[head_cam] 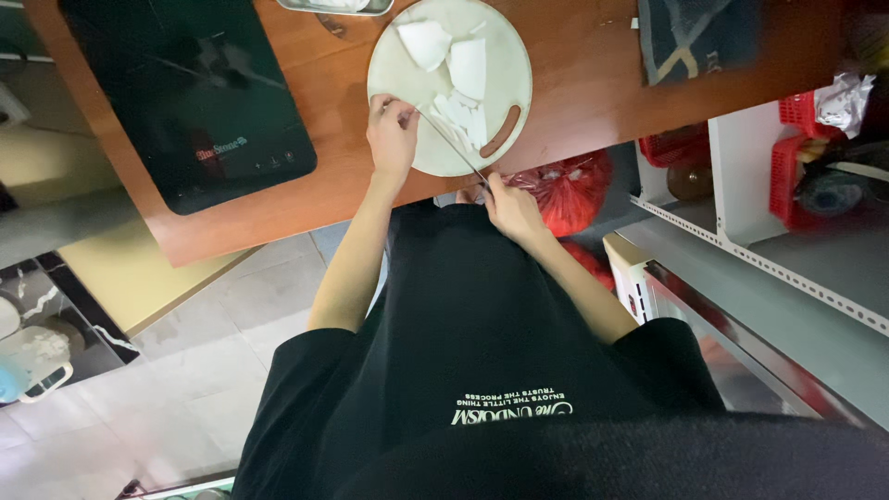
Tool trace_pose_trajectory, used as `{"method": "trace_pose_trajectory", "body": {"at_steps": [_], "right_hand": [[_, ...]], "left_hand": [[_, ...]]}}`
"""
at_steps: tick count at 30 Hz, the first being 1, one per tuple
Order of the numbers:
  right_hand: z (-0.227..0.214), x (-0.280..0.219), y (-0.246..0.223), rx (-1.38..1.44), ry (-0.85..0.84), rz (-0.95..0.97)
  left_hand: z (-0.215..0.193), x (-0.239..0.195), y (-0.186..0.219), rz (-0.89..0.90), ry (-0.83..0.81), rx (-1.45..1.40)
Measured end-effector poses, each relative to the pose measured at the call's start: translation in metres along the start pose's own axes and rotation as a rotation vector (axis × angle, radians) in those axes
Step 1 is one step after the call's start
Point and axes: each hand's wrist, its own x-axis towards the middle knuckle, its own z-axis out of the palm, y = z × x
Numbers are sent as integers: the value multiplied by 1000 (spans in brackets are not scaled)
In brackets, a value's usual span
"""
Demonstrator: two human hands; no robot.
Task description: The person slices a white root vegetable into thin strips and then dices them into small cubes on a white cutting board using a knife. The diced pieces are gathered on the board as the task progresses.
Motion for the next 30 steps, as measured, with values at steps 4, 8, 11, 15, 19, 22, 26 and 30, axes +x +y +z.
{"method": "trace_pose_trajectory", "body": {"at_steps": [4, 8, 11, 15, 19, 22, 26, 30], "right_hand": [[15, 11, 3, -4, -46, 48], [16, 17, -2, 54, -45, 48], [17, 7, 4, 41, -21, 58], [11, -13, 7, 43, 69, 26], [17, -22, 33, 142, 122, 131], [13, -25, 38, 200, 159, 159], [11, -22, 39, 175, 184, 139], [10, -20, 44, 187, 144, 126]], "left_hand": [[7, -1, -6, -60, -24, 20], [9, 7, -17, -24, -10, 29], [11, 15, -26, -67, 67, 40], [11, 15, -18, 5, 4, 58], [-14, 5, 22, 141, -150, -16], [-4, -3, 27, 316, -331, 90], [10, -2, 17, 327, -370, 53], [10, -11, 14, 175, -368, -54]]}}
